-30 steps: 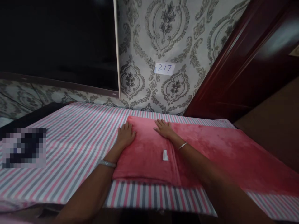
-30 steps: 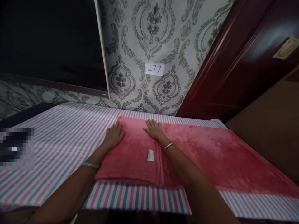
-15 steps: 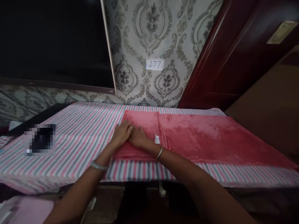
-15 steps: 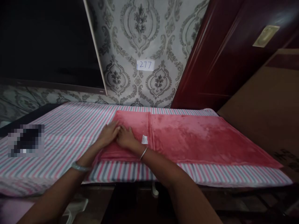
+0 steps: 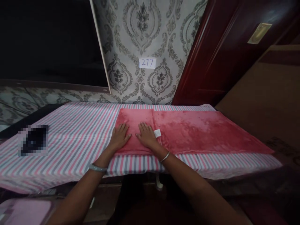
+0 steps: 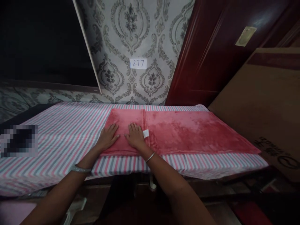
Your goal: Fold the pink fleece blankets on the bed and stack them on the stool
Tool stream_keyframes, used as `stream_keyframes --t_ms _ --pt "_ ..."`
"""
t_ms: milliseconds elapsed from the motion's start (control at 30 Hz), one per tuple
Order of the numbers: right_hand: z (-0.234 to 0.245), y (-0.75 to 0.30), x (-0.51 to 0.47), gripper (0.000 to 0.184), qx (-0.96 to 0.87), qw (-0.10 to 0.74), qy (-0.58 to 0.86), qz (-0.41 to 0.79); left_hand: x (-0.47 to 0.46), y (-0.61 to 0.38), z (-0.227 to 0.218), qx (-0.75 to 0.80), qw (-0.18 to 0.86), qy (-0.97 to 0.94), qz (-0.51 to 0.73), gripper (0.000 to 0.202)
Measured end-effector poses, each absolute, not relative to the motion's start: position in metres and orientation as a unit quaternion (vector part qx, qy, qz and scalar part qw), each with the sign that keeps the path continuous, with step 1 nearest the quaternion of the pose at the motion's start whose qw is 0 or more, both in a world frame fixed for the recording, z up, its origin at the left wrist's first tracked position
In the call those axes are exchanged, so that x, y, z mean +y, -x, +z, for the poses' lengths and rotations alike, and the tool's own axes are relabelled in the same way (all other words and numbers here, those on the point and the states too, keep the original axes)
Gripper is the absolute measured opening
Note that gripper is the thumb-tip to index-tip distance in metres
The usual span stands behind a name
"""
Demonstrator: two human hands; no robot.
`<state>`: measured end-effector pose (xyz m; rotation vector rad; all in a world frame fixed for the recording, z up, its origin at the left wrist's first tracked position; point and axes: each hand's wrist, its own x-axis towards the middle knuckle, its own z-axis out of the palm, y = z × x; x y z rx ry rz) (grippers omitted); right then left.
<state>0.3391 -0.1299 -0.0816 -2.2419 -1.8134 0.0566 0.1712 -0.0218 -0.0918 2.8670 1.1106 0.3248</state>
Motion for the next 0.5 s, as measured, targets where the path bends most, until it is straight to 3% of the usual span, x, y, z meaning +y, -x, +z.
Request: stream_keyframes --t_ms 500 --pt "-0.084 -0.338 -0.153 0.065 -0.652 0.101 0.751 0.019 -0.035 -0.175 -0.081 0.384 0.032 -0.92 0.076 0.067"
